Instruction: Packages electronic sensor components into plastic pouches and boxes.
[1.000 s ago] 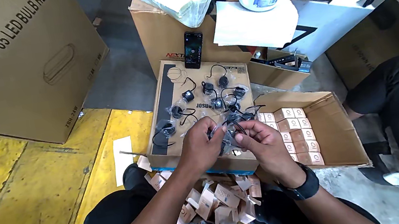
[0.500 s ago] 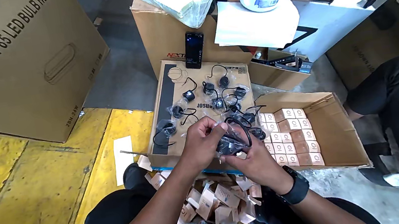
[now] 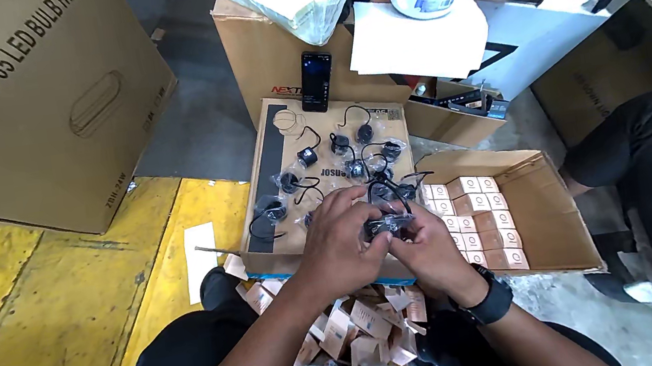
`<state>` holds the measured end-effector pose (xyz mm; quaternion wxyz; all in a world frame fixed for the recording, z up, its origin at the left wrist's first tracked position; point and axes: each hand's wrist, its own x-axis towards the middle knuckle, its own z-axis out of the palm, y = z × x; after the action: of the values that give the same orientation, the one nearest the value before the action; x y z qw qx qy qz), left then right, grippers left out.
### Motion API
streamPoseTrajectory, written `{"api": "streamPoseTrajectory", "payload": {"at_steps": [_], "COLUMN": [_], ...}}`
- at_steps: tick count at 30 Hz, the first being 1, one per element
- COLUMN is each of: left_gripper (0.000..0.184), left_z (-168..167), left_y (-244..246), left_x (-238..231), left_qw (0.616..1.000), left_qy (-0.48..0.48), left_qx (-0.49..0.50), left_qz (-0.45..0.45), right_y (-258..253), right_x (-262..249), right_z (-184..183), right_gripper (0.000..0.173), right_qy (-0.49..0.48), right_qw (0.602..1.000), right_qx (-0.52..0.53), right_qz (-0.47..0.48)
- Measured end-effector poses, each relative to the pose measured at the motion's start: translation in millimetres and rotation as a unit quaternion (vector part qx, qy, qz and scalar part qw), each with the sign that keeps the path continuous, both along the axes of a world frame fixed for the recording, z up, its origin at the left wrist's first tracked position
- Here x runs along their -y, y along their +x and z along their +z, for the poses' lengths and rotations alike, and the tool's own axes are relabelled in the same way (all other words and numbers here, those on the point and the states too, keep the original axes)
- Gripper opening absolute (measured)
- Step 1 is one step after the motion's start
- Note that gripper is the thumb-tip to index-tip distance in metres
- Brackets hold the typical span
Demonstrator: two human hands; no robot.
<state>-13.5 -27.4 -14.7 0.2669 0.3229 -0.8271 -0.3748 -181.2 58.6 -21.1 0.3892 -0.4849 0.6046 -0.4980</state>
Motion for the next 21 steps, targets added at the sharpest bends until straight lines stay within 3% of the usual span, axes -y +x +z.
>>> {"api": "streamPoseTrajectory", "payload": {"at_steps": [8, 11, 18, 21], "left_gripper": [0.032, 0.023, 0.033, 0.026], "left_z": [5.0, 5.1, 7.6, 6.3], "left_y": [2.9, 3.1, 5.2, 7.7], "left_x": [8.7, 8.7, 12.1, 15.1], "left_qw": [0.99, 0.992, 0.985, 0.982], "left_qy": [0.133, 0.118, 0.133, 0.143], "left_qx": [0.054, 0.046, 0.112, 0.125], "left_qz": [0.011, 0.005, 0.01, -0.012], "right_y": [-9.7, -8.6, -8.9, -10.2], "right_x": [2.4, 2.5, 2.0, 2.2], "right_z": [1.9, 1.3, -0.8, -1.6], "right_gripper": [0.037, 0.038, 0.039, 0.041], "right_qy": [-0.007, 0.002, 0.015, 0.014], "right_qw": [0.997, 0.997, 0.997, 0.996], "right_qx": [-0.058, -0.06, -0.067, -0.07], "right_qz": [0.056, 0.053, 0.044, 0.048]}}
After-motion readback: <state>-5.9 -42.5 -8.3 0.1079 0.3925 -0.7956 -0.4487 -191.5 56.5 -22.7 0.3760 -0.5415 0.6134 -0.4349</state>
